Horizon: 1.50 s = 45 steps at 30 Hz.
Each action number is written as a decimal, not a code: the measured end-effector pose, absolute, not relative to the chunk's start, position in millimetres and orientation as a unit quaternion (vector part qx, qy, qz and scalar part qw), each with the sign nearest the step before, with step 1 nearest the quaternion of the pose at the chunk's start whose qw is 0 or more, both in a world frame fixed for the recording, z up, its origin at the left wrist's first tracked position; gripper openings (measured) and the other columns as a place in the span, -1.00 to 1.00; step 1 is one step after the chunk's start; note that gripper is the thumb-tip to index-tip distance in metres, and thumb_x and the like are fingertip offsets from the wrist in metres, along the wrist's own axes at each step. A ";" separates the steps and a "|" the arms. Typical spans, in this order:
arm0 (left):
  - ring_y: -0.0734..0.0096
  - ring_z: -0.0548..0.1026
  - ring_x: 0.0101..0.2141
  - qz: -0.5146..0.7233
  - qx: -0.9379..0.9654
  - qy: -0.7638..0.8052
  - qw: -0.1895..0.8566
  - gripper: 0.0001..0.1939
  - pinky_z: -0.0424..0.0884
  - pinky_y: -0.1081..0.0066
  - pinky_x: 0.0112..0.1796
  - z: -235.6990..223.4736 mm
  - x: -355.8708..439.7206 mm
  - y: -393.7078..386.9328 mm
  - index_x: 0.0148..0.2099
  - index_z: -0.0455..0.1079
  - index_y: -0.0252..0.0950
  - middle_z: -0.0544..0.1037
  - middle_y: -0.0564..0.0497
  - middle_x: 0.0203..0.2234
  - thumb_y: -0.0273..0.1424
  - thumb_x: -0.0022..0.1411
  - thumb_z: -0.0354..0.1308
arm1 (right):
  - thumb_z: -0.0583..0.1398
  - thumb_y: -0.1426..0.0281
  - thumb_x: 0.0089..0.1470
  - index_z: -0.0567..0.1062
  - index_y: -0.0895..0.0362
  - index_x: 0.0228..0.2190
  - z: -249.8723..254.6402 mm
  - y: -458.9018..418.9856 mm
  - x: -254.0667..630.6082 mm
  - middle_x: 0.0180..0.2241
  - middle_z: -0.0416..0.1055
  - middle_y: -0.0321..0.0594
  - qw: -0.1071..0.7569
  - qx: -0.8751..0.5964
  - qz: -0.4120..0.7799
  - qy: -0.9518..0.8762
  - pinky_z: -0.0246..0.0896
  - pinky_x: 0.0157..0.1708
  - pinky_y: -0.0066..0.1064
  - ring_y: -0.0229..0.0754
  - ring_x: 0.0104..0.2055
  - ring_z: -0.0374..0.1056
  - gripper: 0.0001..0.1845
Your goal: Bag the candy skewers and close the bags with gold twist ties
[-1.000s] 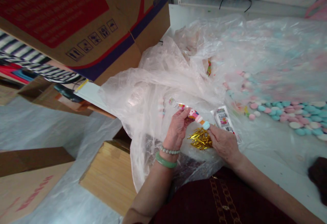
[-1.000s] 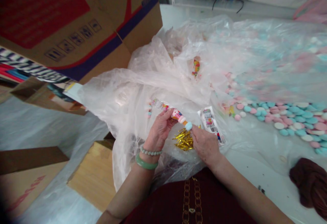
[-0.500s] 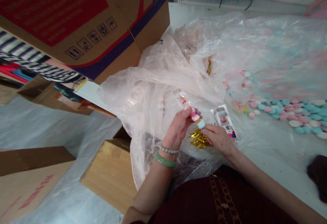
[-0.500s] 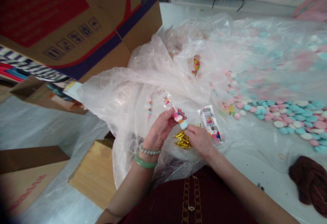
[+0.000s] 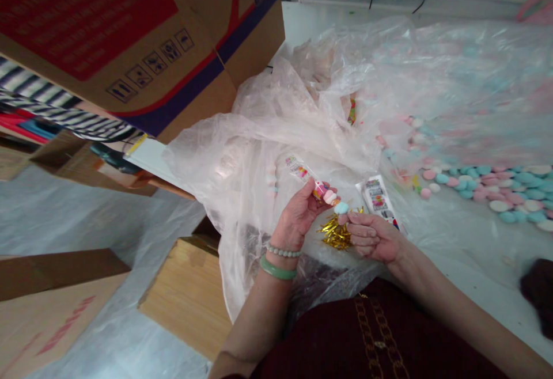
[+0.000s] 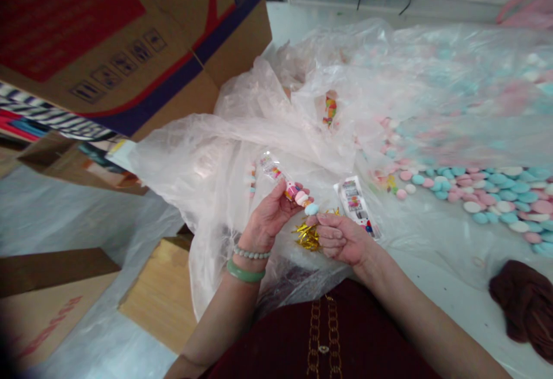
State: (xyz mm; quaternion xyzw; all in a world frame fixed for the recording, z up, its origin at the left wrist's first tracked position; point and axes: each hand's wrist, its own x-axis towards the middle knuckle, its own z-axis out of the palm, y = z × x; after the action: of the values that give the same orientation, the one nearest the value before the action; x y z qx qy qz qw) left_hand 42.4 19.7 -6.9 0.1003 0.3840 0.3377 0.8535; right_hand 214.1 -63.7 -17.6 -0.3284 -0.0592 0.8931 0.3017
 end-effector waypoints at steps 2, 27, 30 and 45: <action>0.35 0.52 -0.44 0.337 0.104 0.391 0.850 -0.65 0.45 0.34 -0.26 -5.4 42.1 20.2 -0.35 0.46 -0.38 0.56 -0.10 -0.47 -0.17 0.28 0.11 | 0.05 0.31 0.19 0.43 0.16 -0.31 -17.6 -63.1 214.9 -0.78 -0.19 -0.59 0.296 -0.349 0.885 -0.087 -0.40 -0.72 -0.53 -0.39 -0.72 -0.43 -0.78; 0.21 0.55 -0.20 0.430 0.157 0.291 0.840 -0.72 0.41 0.27 -0.10 -3.4 42.8 20.6 -0.29 0.46 -0.33 0.55 -0.04 -0.37 -0.18 0.15 0.27 | 0.06 0.20 0.06 0.20 0.08 -0.69 0.4 -55.0 187.6 -0.72 0.11 -0.40 0.247 -0.661 0.492 -0.510 -0.08 -0.55 -0.44 -0.28 -0.60 0.10 -0.62; 0.21 0.56 -0.22 0.438 0.179 0.299 0.829 -0.70 0.40 0.25 -0.08 -5.0 49.9 16.8 -0.31 0.45 -0.34 0.55 -0.04 -0.37 -0.17 0.14 0.27 | 0.06 0.23 0.07 0.28 0.09 -0.65 -0.2 -54.9 185.9 -0.65 0.17 -0.37 0.238 -0.675 0.427 -0.553 -0.08 -0.50 -0.43 -0.27 -0.54 0.13 -0.67; 0.33 0.53 -0.41 0.426 0.121 0.343 0.829 -0.70 0.42 0.29 -0.18 -13.3 54.6 15.7 -0.30 0.39 -0.35 0.49 -0.01 -0.50 -0.18 0.26 0.14 | 0.19 0.28 -0.04 0.39 0.13 -0.57 -11.7 -55.2 196.3 -0.69 0.17 -0.43 0.404 -0.618 0.559 -0.377 -0.16 -0.58 -0.46 -0.35 -0.61 0.02 -0.80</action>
State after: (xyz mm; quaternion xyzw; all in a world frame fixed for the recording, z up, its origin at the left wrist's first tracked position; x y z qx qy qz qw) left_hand 54.6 15.7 -13.3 0.1211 0.3425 0.4256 0.8288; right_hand 196.3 -55.2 -11.7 -0.6181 -0.3771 0.5590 0.4042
